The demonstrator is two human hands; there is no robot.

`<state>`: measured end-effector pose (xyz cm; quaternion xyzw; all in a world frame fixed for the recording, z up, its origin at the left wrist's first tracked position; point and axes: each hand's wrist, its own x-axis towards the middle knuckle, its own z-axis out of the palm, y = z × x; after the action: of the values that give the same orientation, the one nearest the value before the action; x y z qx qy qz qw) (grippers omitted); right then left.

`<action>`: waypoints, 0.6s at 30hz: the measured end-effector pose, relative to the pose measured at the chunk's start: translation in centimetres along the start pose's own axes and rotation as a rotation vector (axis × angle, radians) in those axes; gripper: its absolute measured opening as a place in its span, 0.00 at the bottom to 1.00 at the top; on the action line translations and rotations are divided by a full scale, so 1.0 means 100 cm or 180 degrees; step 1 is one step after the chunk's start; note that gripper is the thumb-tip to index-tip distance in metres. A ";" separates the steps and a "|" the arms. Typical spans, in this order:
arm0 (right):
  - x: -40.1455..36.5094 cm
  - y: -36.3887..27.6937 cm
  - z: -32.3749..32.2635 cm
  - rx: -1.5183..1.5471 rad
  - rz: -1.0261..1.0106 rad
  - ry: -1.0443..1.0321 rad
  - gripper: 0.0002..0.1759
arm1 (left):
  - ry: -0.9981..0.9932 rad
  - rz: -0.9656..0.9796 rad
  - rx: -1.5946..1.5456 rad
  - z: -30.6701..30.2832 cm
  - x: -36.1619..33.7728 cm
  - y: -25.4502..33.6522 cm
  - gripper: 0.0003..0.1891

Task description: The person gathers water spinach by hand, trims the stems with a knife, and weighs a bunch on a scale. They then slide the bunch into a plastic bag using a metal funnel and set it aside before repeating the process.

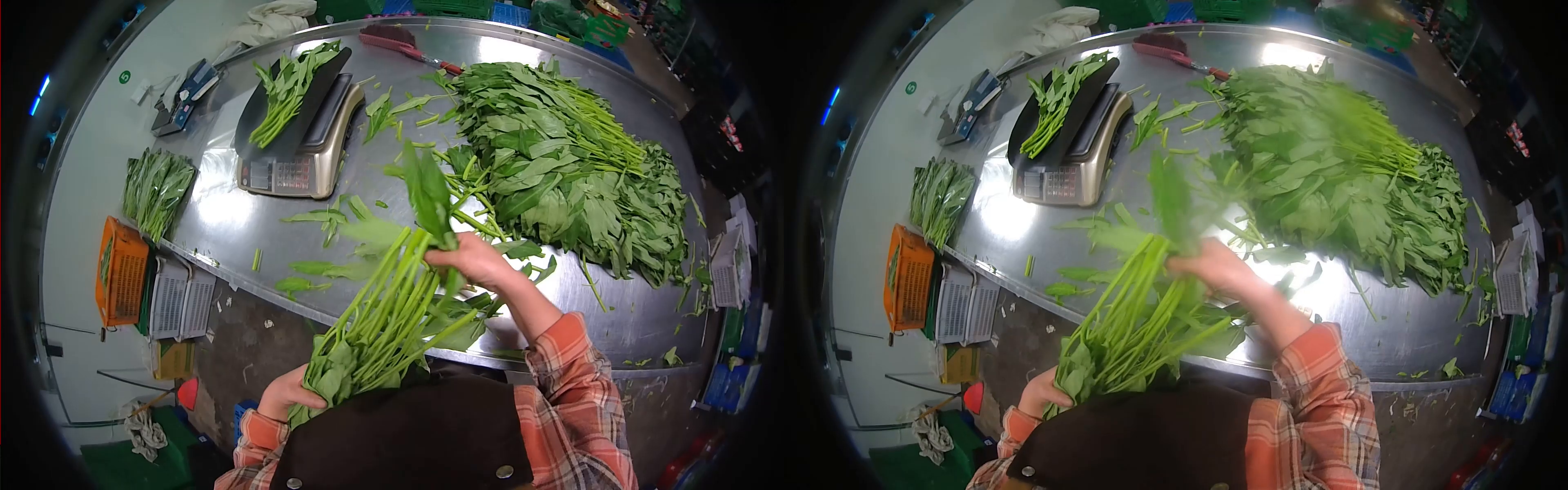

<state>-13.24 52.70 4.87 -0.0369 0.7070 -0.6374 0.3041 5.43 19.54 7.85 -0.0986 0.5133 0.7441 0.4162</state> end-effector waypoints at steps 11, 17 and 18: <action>-0.032 0.037 -0.070 0.1813 -0.0538 0.0935 0.12 | 0.0020 0.0904 -0.1830 -0.045 -0.005 -0.094 0.46; -0.007 0.069 -0.001 0.2411 0.1278 -0.0666 0.34 | 0.0028 0.0936 -0.1591 -0.046 -0.011 -0.085 0.47; -0.002 0.071 0.008 0.2691 0.1274 -0.1235 0.32 | 0.0019 0.0915 -0.1515 -0.047 -0.013 -0.082 0.47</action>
<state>-10.31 53.46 -1.63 0.1080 0.3108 -0.7786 0.5344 10.83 15.94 0.83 -0.1219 0.3340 0.8948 0.2700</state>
